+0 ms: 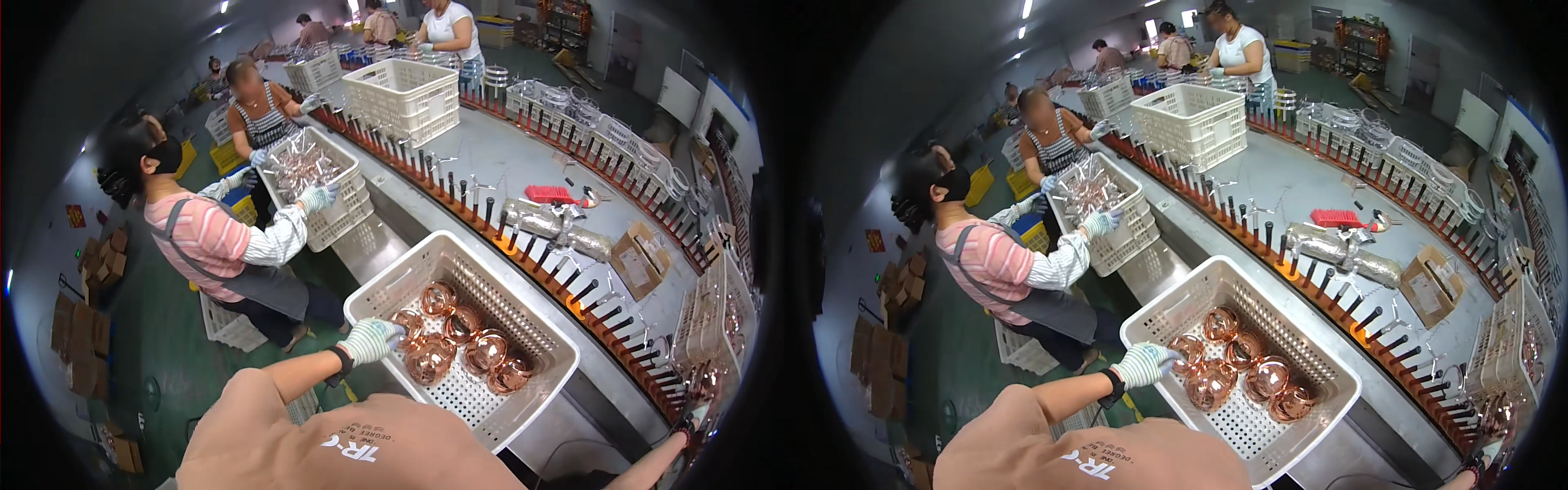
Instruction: The recorder is picking up copper-colored metal components from a conveyor belt and placing them into a white plastic basket.
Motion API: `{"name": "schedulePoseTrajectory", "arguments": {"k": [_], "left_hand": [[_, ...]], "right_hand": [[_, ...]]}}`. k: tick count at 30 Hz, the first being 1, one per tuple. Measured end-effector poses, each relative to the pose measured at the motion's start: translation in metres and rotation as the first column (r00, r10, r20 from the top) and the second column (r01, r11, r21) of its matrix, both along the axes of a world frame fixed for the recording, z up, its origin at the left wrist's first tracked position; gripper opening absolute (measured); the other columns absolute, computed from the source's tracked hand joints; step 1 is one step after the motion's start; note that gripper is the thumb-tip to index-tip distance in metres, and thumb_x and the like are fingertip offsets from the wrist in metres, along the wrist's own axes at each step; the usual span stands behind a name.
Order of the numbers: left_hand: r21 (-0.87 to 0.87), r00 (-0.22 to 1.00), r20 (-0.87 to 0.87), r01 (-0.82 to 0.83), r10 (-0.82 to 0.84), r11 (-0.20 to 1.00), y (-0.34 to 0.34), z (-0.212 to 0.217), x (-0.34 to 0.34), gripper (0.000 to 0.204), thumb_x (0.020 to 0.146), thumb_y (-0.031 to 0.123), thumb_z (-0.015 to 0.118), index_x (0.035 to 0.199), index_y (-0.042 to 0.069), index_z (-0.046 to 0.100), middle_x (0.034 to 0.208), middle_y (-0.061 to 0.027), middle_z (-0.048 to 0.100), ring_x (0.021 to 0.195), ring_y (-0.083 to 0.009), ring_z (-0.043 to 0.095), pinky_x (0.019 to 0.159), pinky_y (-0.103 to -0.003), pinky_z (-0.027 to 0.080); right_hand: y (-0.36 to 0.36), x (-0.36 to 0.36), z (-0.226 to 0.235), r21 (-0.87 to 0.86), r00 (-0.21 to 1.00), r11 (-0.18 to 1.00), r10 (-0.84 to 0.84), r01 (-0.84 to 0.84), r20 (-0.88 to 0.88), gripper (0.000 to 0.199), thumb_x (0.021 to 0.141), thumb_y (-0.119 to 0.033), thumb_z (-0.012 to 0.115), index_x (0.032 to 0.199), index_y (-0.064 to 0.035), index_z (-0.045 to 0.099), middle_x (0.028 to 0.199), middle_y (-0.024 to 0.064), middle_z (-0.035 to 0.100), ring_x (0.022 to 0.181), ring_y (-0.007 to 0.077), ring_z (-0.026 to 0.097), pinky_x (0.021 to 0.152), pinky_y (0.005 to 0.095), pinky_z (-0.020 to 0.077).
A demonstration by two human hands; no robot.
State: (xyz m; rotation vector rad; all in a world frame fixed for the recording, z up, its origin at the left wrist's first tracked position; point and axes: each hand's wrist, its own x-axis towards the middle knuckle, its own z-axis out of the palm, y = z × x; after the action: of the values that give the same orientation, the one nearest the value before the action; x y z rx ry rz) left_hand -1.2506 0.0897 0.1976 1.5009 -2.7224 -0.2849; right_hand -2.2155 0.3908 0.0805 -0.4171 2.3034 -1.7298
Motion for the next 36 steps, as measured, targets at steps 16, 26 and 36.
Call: {"name": "schedulePoseTrajectory", "arguments": {"k": [16, 26, 36], "left_hand": [[-0.048, 0.999, -0.033, -0.042, 0.040, 0.998, 0.061, -0.032, -0.061, 0.027, 0.098, 0.023, 0.057, 0.115, 0.014, 0.075, 0.095, -0.0177, 0.075, 0.090, -0.0374, 0.071, 0.083, -0.049, 0.056], [-0.005, 0.998, -0.069, -0.001, 0.000, 1.000, 0.063, -0.052, -0.094, 0.028, 0.098, 0.024, 0.057, 0.115, 0.010, 0.074, 0.095, -0.0195, 0.074, 0.091, -0.0384, 0.071, 0.085, -0.049, 0.056], [-0.057, 0.999, -0.030, -0.020, 0.019, 0.998, 0.089, -0.049, -0.118, 0.028, 0.097, 0.024, 0.057, 0.115, 0.009, 0.073, 0.095, -0.0203, 0.074, 0.091, -0.0391, 0.071, 0.084, -0.049, 0.056]], "right_hand": [[-0.004, 0.061, 0.021, 0.300, 0.799, 0.884, -0.125, 0.359, -0.588, 0.058, 0.094, -0.006, 0.045, 0.152, -0.0045, 0.050, 0.143, 0.0195, 0.063, 0.120, 0.0299, 0.064, 0.106, 0.0364, 0.0473], [0.157, -0.085, -0.057, 0.271, 0.794, 0.765, -0.471, 0.584, -0.384, 0.047, 0.098, -0.013, 0.044, 0.142, -0.0024, 0.058, 0.129, 0.0211, 0.069, 0.110, 0.0312, 0.065, 0.100, 0.0378, 0.0485], [0.081, -0.073, -0.045, 0.301, 0.912, 0.885, -0.259, 0.356, -0.317, 0.047, 0.098, -0.012, 0.046, 0.142, -0.0021, 0.058, 0.129, 0.0201, 0.069, 0.111, 0.0314, 0.065, 0.100, 0.0375, 0.0486]]}}
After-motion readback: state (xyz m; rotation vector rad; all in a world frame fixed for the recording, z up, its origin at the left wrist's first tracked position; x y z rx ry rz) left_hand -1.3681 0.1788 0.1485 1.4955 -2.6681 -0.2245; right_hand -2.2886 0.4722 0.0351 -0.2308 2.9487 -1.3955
